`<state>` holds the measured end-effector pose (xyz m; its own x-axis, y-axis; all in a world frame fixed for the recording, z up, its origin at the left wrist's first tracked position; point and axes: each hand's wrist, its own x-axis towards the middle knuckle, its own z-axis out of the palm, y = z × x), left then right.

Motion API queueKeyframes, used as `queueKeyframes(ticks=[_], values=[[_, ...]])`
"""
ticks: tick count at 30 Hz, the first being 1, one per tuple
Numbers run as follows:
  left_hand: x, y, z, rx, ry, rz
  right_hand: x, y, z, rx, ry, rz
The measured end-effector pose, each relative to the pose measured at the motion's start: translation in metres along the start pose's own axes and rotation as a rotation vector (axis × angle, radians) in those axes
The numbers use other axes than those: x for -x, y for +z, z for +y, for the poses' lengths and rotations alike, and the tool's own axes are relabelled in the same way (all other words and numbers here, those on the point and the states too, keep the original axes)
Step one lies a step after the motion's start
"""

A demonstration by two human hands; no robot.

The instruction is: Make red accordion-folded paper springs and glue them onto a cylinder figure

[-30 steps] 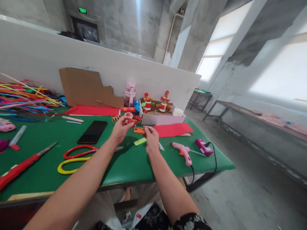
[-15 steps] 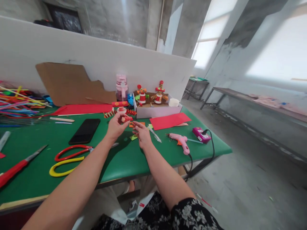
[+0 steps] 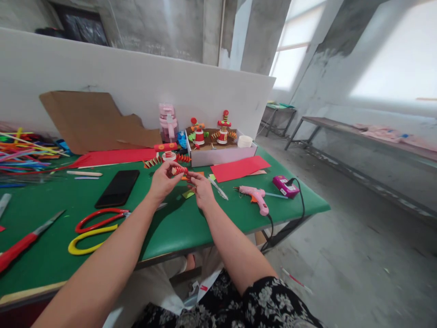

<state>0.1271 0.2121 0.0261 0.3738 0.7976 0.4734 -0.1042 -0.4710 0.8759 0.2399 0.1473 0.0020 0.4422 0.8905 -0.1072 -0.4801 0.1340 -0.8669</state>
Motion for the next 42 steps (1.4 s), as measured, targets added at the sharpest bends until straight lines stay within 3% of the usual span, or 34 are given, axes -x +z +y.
queueKeyframes(ticks=[10, 20, 26, 29, 34, 38, 42], values=[[0.001, -0.001, 0.001, -0.05, 0.014, -0.031, 0.003, 0.002, -0.004, -0.021, 0.017, -0.005], [0.003, -0.003, 0.006, -0.287, 0.188, -0.059, 0.004, 0.002, -0.004, 0.06, -0.023, 0.001], [0.003, -0.004, 0.006, -0.32, 0.195, -0.079, 0.005, 0.002, -0.005, 0.068, -0.001, 0.02], [0.001, -0.005, 0.005, -0.221, 0.113, -0.042, 0.007, 0.002, -0.008, 0.009, 0.024, 0.036], [-0.003, -0.007, 0.004, 0.164, -0.053, 0.008, 0.013, 0.003, -0.015, -0.133, 0.063, 0.077], [-0.003, -0.01, 0.007, 0.322, -0.136, -0.056, 0.015, 0.003, -0.018, -0.21, 0.089, 0.119], [-0.002, -0.014, 0.01, 0.325, -0.162, -0.14, 0.016, 0.002, -0.017, -0.201, 0.114, 0.084]])
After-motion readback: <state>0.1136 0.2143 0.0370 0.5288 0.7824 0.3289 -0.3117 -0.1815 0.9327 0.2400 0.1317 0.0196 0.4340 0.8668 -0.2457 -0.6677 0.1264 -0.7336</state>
